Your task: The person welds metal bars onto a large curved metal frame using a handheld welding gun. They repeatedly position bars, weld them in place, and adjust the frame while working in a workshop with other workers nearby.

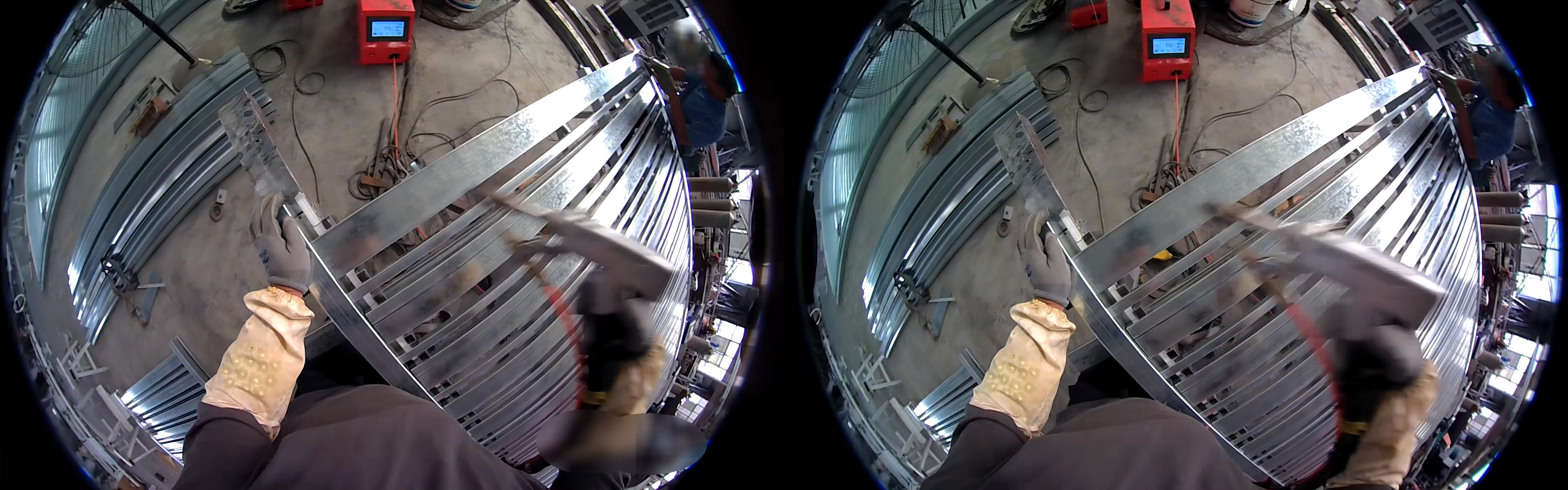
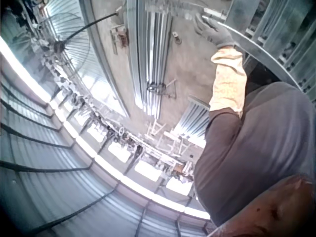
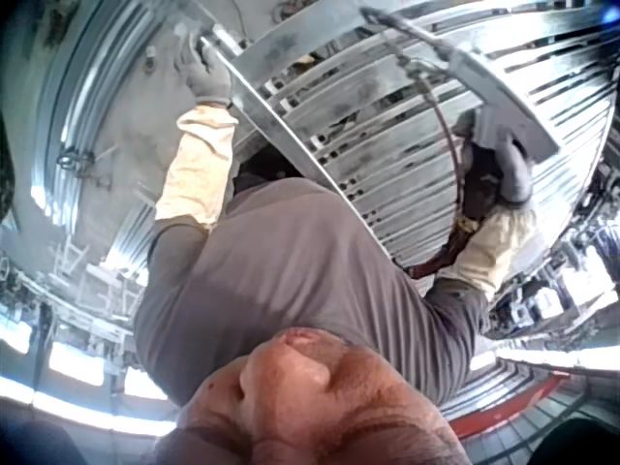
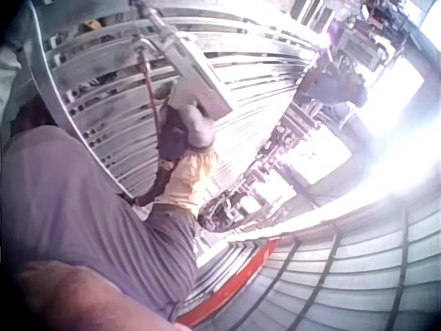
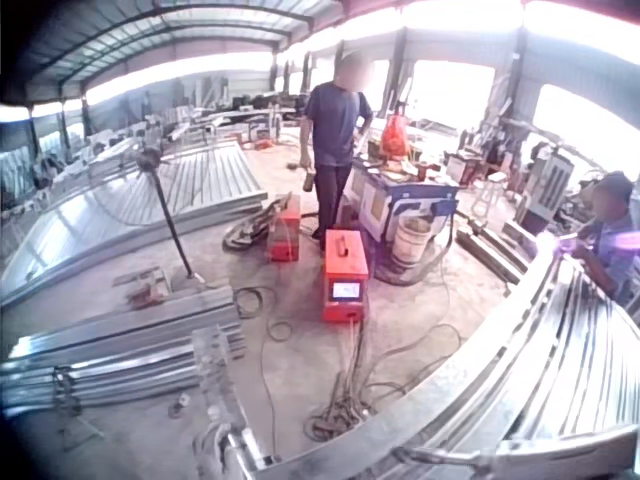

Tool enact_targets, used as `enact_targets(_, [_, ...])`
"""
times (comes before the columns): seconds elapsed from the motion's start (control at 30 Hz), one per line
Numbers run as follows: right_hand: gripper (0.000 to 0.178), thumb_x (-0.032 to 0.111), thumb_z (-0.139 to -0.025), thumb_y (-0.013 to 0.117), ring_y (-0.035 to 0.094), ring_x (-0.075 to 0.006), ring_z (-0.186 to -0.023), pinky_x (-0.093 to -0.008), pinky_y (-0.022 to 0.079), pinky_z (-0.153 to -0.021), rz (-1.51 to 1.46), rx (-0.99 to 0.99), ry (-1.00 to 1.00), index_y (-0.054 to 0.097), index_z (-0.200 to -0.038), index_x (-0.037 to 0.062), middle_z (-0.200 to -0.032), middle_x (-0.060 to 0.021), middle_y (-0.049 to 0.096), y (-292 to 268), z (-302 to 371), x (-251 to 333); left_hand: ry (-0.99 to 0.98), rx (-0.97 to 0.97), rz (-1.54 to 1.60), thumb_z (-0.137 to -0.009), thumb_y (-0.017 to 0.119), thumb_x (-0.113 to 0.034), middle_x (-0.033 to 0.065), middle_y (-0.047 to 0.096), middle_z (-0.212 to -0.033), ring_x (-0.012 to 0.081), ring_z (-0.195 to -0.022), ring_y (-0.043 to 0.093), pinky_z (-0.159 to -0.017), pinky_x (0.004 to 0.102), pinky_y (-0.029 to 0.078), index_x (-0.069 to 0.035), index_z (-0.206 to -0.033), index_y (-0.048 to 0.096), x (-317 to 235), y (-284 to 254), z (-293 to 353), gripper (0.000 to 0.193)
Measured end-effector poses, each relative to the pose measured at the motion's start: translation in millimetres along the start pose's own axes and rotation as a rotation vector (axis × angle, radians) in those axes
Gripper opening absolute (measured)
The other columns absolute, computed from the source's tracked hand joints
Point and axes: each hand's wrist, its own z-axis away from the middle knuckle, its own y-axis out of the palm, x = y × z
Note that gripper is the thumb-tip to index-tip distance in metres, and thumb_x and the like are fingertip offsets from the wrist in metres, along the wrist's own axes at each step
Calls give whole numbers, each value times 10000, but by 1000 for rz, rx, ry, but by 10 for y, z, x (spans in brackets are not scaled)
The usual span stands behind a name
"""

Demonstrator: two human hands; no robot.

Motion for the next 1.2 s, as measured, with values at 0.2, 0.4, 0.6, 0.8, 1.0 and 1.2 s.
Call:
enact_targets(0.2, [594,122,-865,697,671,-163,-640,-279,553,-544,-15,346,305,483,-1399,-25,-1000,-151,698,697,-682,-719,-73,32,173,-926,460,-9,174,621,-1301,298,-1225,574,-1086,385,413,43,-1295,592,109,87,42,395])
enact_targets(0.4, [472,139,-908,673,650,-144,-625,-267,516,-538,-10,413,269,534,-1328,-26,-942,-90,673,903,-987,-923,-145,31,349,-966,437,-5,152,573,-1375,252,-1303,527,-1141,365,365,38,-1351,548,84,91,93,403])
enact_targets(0.6, [452,128,-918,676,659,-139,-639,-267,524,-546,-27,441,214,534,-1321,-21,-918,-74,665,1040,-1137,-1171,-142,16,391,-984,439,-15,153,562,-1390,252,-1323,513,-1160,361,344,40,-1358,547,40,92,95,393])
enact_targets(0.8, [518,132,-905,694,647,-136,-758,-283,537,-653,17,455,259,512,-1368,-15,-993,-66,657,1121,-1192,-1149,-152,20,356,-980,443,-7,154,562,-1394,255,-1324,514,-1159,362,348,42,-1341,562,50,71,93,383])
enact_targets(1.0, [609,160,-894,707,596,-131,-960,-299,517,-841,25,496,267,482,-1434,-11,-1122,-61,641,1133,-1237,-1195,-175,14,375,-979,448,-9,155,575,-1385,255,-1306,532,-1148,363,365,42,-1329,574,31,62,91,376])
enact_targets(1.2, [499,127,-903,692,669,-131,-654,-271,552,-569,55,454,225,533,-1354,-15,-942,-78,692,1183,-1240,-1193,-167,25,359,-978,451,-10,152,589,-1371,256,-1295,542,-1141,363,373,42,-1328,577,48,62,92,375])
